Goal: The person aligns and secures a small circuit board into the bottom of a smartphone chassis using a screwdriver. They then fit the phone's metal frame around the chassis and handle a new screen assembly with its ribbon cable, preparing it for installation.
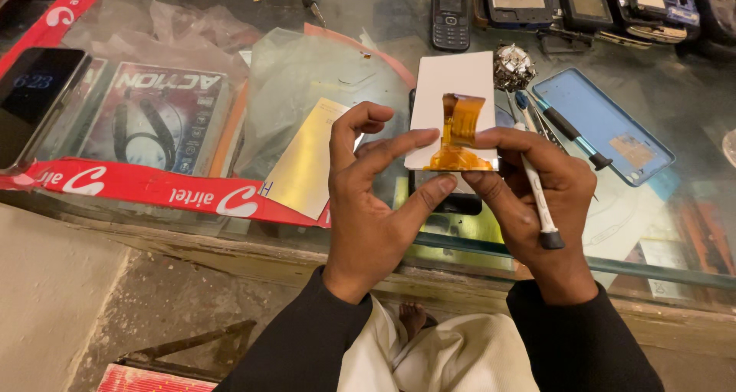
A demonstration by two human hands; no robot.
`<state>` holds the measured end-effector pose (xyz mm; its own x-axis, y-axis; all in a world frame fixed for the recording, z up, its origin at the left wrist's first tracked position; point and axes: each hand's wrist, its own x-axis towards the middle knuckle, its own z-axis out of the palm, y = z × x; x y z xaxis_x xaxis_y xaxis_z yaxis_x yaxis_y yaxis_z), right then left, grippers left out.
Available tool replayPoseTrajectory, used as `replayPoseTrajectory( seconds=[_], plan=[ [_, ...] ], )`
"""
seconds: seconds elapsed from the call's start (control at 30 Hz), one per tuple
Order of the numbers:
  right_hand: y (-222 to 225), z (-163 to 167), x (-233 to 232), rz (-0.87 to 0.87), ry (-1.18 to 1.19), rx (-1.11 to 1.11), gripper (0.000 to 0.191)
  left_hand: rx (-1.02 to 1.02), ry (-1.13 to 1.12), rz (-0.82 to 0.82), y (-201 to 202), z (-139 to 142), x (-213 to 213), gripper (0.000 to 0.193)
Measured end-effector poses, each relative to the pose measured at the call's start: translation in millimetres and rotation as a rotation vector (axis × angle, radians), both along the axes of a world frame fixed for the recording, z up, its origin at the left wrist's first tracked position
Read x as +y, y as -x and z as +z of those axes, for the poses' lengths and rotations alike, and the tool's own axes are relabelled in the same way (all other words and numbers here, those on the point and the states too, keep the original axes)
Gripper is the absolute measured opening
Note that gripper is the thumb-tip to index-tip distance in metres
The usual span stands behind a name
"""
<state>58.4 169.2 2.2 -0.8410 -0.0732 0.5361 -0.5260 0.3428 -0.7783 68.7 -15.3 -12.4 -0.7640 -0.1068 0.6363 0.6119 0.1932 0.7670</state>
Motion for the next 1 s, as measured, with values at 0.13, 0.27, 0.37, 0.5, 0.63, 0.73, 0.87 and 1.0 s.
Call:
replayPoseTrajectory(
  seconds=[0.13, 0.27, 0.37, 0.5, 0.63, 0.73, 0.87, 1.0],
  plan=[
    [2.8, -4.4, -0.2, 0.011, -0.013, 0.052, 0.025, 0.061, 0.122, 0.086, 1.4, 2.1, 2.7, 0.031],
    [7.1, -9.2, -1.0, -0.028, -0.014, 0.054, 0.027, 0.073, 0.072, -0.007, 6.7, 9.0, -0.3, 0.022],
    [9.9, -8.0, -2.1, -0.042, -0.056, 0.131, 0.021, 0.066, 0.004, -0.079, 12.8, 16.4, -3.7, 0.019],
    [6.1, 1.0, -5.1, 0.063, -0.025, 0.127, 0.032, 0.109, -0.016, -0.078, 21.1, 27.6, -6.2, 0.014],
    [2.6, 7.0, -10.9, 0.187, 0.166, 0.063, 0.043, 0.167, -0.111, -0.101, 31.3, 41.5, -7.0, 0.012],
    [3.1, 5.0, -12.1, 0.012, 0.080, 0.141, 0.046, 0.181, -0.249, -0.160, 37.3, 53.1, -8.6, 0.015],
    [4.2, -3.1, -10.7, 0.018, 0.119, 0.299, 0.047, 0.081, -0.296, -0.164, 37.0, 63.3, -8.6, 0.020],
    [5.5, -8.6, -8.6, 0.043, 0.233, 0.352, 0.052, -0.118, -0.349, -0.113, 36.5, 59.9, -9.2, 0.025]
  ],
)
